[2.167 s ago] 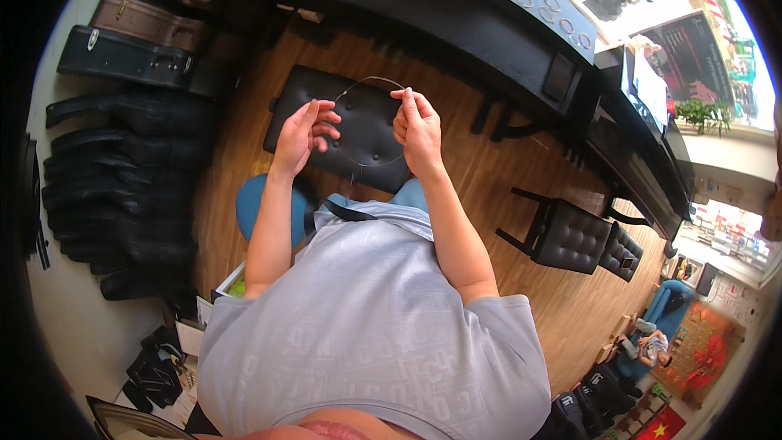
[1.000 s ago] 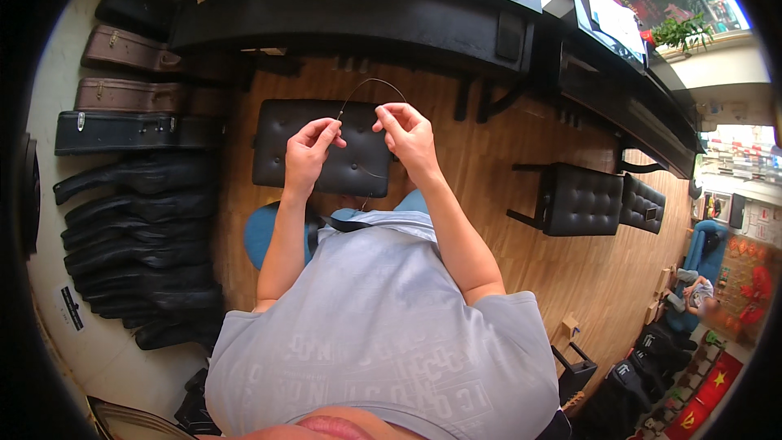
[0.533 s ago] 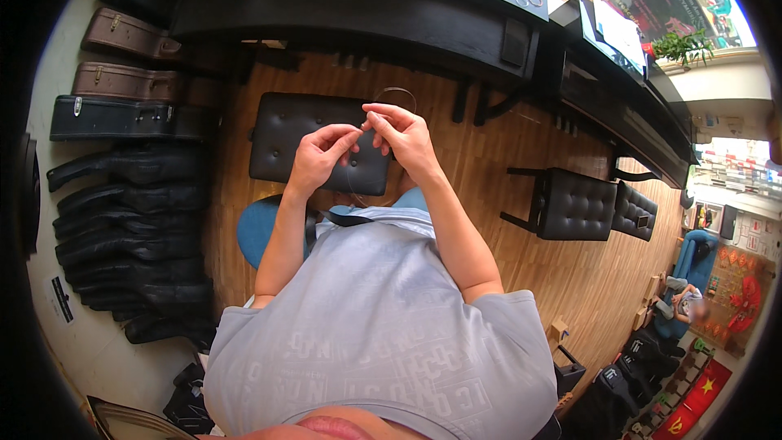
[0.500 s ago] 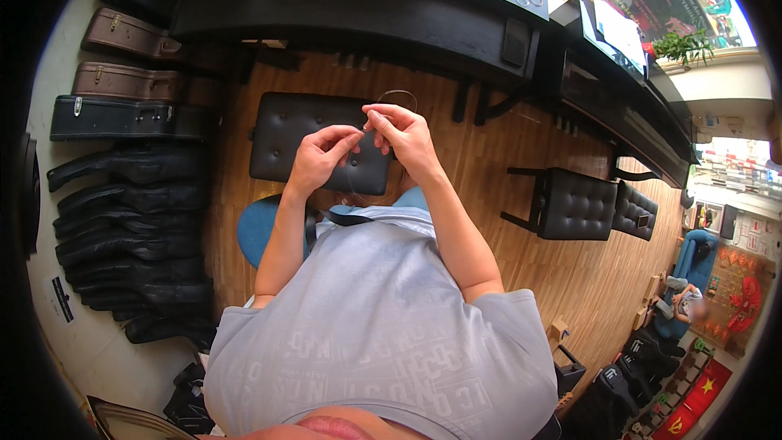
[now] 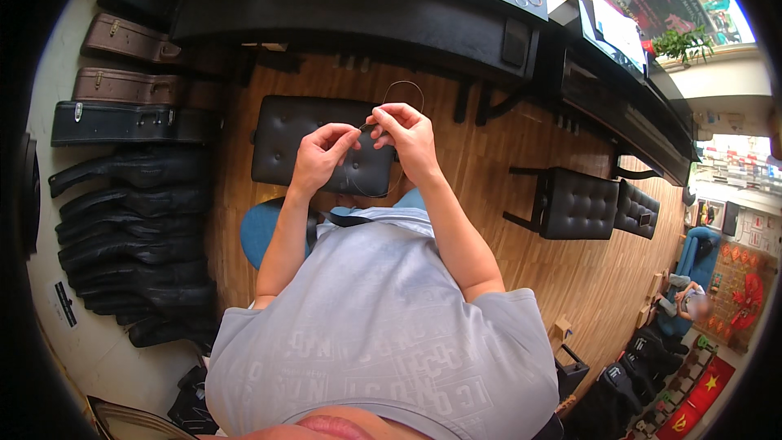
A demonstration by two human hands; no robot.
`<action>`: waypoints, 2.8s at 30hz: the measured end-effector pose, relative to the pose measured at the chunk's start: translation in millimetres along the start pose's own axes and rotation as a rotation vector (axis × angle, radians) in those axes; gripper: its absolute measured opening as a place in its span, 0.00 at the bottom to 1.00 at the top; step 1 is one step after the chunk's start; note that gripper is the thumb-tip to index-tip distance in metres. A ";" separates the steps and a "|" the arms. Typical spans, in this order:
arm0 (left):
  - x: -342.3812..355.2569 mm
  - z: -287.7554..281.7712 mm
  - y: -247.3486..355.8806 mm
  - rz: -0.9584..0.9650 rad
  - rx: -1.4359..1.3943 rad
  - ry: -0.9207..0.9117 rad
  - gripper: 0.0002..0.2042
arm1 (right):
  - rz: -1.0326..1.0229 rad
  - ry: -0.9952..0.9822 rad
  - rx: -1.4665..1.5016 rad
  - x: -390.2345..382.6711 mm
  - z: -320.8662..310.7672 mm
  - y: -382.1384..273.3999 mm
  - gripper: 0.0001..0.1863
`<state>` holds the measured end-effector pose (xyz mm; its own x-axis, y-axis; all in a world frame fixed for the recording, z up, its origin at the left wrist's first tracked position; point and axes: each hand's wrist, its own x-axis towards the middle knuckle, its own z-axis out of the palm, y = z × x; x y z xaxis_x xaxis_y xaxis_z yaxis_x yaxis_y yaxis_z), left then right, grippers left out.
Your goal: The person sits on a piano bench and repeatedly bends and shapes small metal wire rings by hand. They pick up a wire, bend it into a loop, and place it on the piano before repeating the process with additional wires.
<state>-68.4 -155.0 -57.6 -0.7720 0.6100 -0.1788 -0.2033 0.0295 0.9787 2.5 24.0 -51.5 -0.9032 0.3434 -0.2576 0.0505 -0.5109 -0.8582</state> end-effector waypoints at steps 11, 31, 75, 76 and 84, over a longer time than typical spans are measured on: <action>2.8 6.9 -16.2 0.039 -0.021 0.112 0.09 | -0.120 -0.035 -0.168 1.2 1.3 2.9 0.13; -2.0 -104.1 -9.1 0.232 -0.503 -0.156 0.26 | 0.182 -0.201 -0.167 -16.8 -71.0 -58.7 0.16; -16.8 3.3 36.6 0.110 0.302 0.077 0.11 | 0.094 -0.390 0.677 -26.6 -6.6 -52.9 0.10; -16.7 14.7 34.3 0.260 0.334 0.055 0.12 | 0.052 -0.277 0.616 -27.1 2.0 -56.7 0.10; -33.3 32.6 55.2 0.309 0.634 -0.124 0.08 | -0.511 -0.065 -0.474 -28.3 22.9 -45.7 0.11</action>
<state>-34.3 -148.0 5.6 -0.6556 0.7495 0.0920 0.4318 0.2722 0.8599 16.1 19.6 5.2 -0.8861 0.3938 0.2446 -0.2204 0.1063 -0.9696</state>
